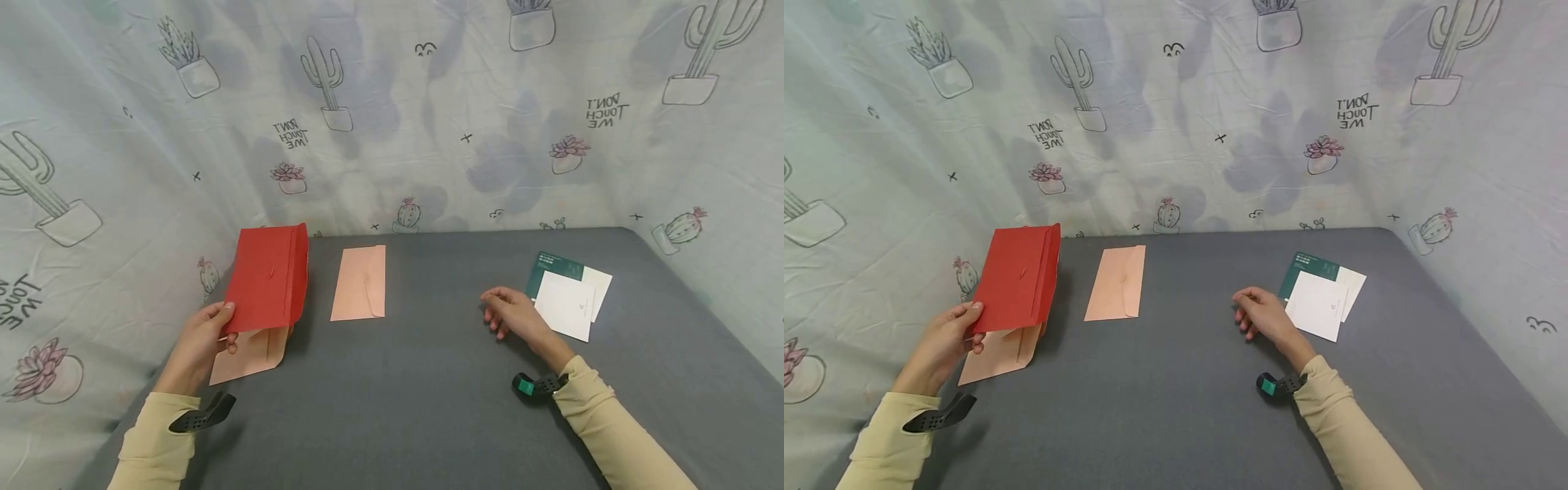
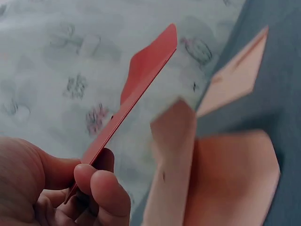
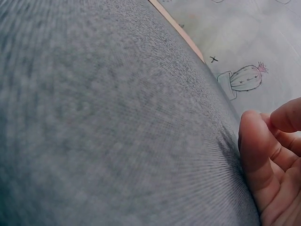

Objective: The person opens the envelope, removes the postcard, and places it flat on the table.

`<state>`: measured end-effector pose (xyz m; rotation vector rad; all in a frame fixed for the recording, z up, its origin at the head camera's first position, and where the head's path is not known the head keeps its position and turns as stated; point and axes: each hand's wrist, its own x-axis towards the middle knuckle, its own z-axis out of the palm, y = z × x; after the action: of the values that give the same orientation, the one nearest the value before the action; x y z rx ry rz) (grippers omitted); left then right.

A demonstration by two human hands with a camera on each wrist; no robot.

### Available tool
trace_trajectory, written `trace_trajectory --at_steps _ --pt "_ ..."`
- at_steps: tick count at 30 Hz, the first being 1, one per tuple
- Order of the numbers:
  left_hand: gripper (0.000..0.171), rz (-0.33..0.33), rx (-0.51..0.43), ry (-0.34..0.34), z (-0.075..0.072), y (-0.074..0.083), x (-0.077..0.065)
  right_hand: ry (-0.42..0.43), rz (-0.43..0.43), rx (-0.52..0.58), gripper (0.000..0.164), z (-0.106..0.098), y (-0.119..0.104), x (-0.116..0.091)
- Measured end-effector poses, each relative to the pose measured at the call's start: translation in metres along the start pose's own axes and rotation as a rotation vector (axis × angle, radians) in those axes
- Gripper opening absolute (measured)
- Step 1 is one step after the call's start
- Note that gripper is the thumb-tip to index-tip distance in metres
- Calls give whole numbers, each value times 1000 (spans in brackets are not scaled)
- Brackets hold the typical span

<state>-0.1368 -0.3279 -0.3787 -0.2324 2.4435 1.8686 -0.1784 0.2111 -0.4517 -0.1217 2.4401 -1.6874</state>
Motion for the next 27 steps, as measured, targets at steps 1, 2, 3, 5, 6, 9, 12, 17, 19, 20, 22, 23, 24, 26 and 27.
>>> trace_trajectory --at_steps 1,2,3,5,6,9,12,17,19,20,22,23,24,26,27 --pt "42 -11 26 14 -2 -4 0 1 0 1 36 0 0 0" --pt "44 -23 62 32 -4 -9 -1 2 -1 -1 36 0 0 0" --pt "47 -35 90 49 -6 -12 -1 2 -2 -2 36 0 1 0" --pt "50 -60 160 88 -9 -20 -2 3 -5 -4 36 1 1 0" --pt "52 -74 189 107 -10 -23 -2 4 -6 -4 35 1 1 0" --pt "54 -107 248 135 -14 -31 0 4 -8 -3 35 1 1 0" --pt "55 -130 302 155 -18 -36 3 6 -8 3 35 1 2 0" --pt "61 -113 495 180 -25 -43 8 15 -5 8 34 2 4 1" --pt "62 -85 627 191 -27 -46 9 16 -6 3 34 3 4 1" --pt "61 -78 688 196 -28 -48 10 17 -7 1 34 3 4 1" --pt "61 -70 781 200 -29 -50 10 19 -9 -4 34 3 3 2" --pt "61 -70 806 197 -29 -50 9 20 -10 -6 33 3 3 1" --pt "61 -84 817 204 -30 -49 10 22 -10 -9 33 3 3 1" --pt "58 -78 805 245 -28 -45 10 23 -11 -14 33 2 2 2" --pt "57 -67 789 276 -27 -41 10 24 -11 -15 33 2 2 2"
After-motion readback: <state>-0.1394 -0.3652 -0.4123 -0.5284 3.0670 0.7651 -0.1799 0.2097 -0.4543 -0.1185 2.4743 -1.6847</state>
